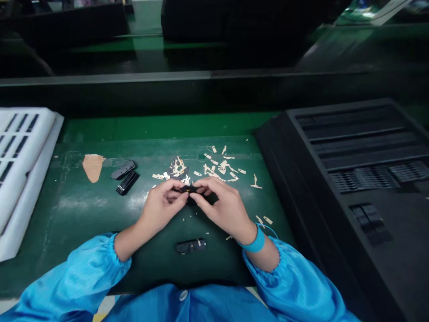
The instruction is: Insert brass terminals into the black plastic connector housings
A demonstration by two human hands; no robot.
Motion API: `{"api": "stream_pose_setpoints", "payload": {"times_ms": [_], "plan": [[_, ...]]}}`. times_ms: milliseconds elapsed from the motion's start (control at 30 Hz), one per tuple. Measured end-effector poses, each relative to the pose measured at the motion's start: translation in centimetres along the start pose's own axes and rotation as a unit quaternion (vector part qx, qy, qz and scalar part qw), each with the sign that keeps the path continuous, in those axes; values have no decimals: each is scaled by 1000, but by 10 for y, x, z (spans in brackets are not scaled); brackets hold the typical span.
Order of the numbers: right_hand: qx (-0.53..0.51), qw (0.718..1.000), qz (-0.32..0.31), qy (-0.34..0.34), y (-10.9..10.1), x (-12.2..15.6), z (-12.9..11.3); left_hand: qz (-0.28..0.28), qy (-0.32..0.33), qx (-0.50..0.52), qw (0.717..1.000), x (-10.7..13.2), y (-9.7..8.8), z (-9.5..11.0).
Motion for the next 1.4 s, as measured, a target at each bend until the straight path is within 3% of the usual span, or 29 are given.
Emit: {"api": "stream_pose_setpoints", "payload": {"times_ms": [267, 500, 700, 900, 1133, 1400], "plan": [[111, 982, 58, -141, 8, 8, -11, 9, 51, 8, 999, 5, 4, 5], [193, 954, 64, -221, 3, 8, -15, 5, 35, 92, 995, 5, 5, 4], [207, 947, 59, -237, 3, 10, -15, -5, 21, 133, 991, 5, 6, 3], [119, 975, 110, -153, 4, 9, -14, 9, 54, 108, 993, 5, 6, 4], [138, 969, 84, -186, 6, 12, -13, 12, 53, 102, 993, 6, 6, 5], [122, 965, 95, -210, 5, 13, -12, 20, 56, 120, 991, 6, 8, 4]]}}
Point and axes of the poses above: each hand's wrist, its own x-axis away from the middle knuckle, its own y-axis out of the palm, z = x × y, the point moved 3 cm from there along -x, towards the middle knuckle, and after that the axes turned 2 degrees about -z, right-handed, at the moved point
